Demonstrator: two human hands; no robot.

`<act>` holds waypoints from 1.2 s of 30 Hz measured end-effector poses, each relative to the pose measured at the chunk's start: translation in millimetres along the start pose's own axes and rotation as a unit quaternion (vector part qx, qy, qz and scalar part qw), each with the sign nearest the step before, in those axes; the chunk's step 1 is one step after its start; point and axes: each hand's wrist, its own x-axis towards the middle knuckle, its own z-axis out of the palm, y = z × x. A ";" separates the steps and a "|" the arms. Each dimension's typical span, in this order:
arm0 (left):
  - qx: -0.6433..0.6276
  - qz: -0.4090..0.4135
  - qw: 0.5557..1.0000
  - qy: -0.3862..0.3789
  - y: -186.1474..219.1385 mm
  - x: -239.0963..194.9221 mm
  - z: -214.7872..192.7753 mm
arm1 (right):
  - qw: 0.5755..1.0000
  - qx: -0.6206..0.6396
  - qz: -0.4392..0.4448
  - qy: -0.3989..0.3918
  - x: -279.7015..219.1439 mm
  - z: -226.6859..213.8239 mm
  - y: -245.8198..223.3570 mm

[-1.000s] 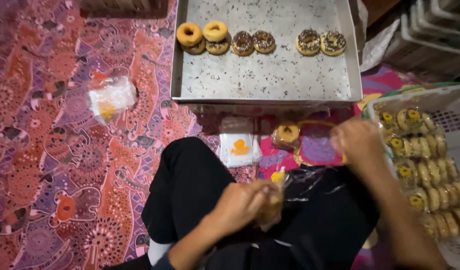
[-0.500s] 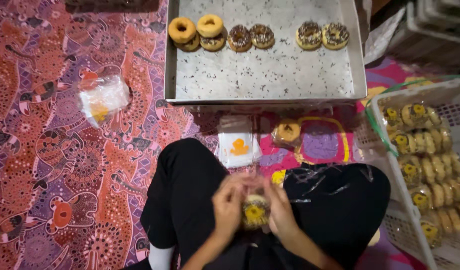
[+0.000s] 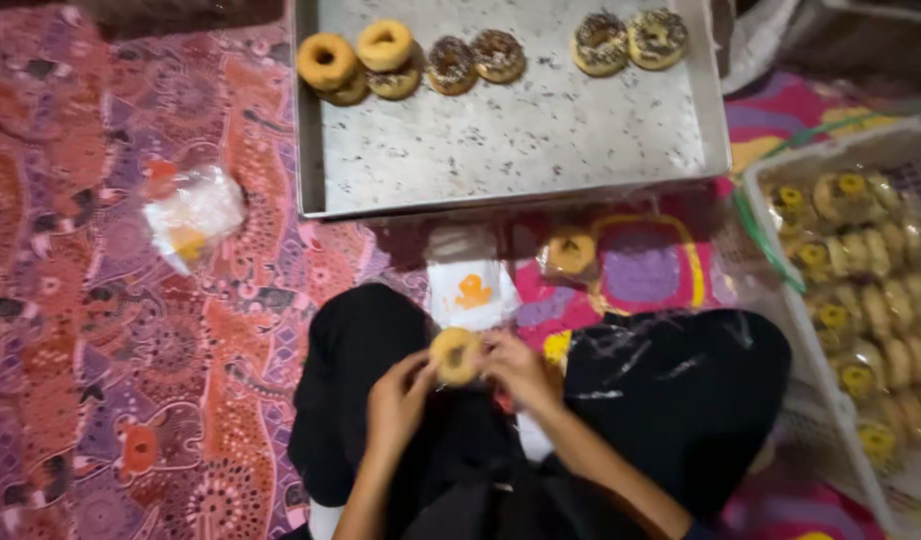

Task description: The person sits on a patterned floor mat and repeatedly picks donuts from a metal tray, places them into small clear plastic bags, and sets the filled bags into a white plastic basket. The donuts include plain and chocolate-sprinkled varieties.

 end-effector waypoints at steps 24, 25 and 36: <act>-0.187 -0.083 0.948 -0.245 66.1 139.3 220.3 | 0.977 0.074 -0.141 0.145 -48.2 -368.0 -264.1; -0.133 -0.048 0.977 -0.158 53.7 162.7 215.2 | 0.945 0.146 -0.152 0.251 -33.5 -409.8 -269.7; 0.326 0.026 0.933 -0.152 15.0 215.7 275.9 | 0.682 -0.283 0.201 0.644 98.5 -552.6 -258.6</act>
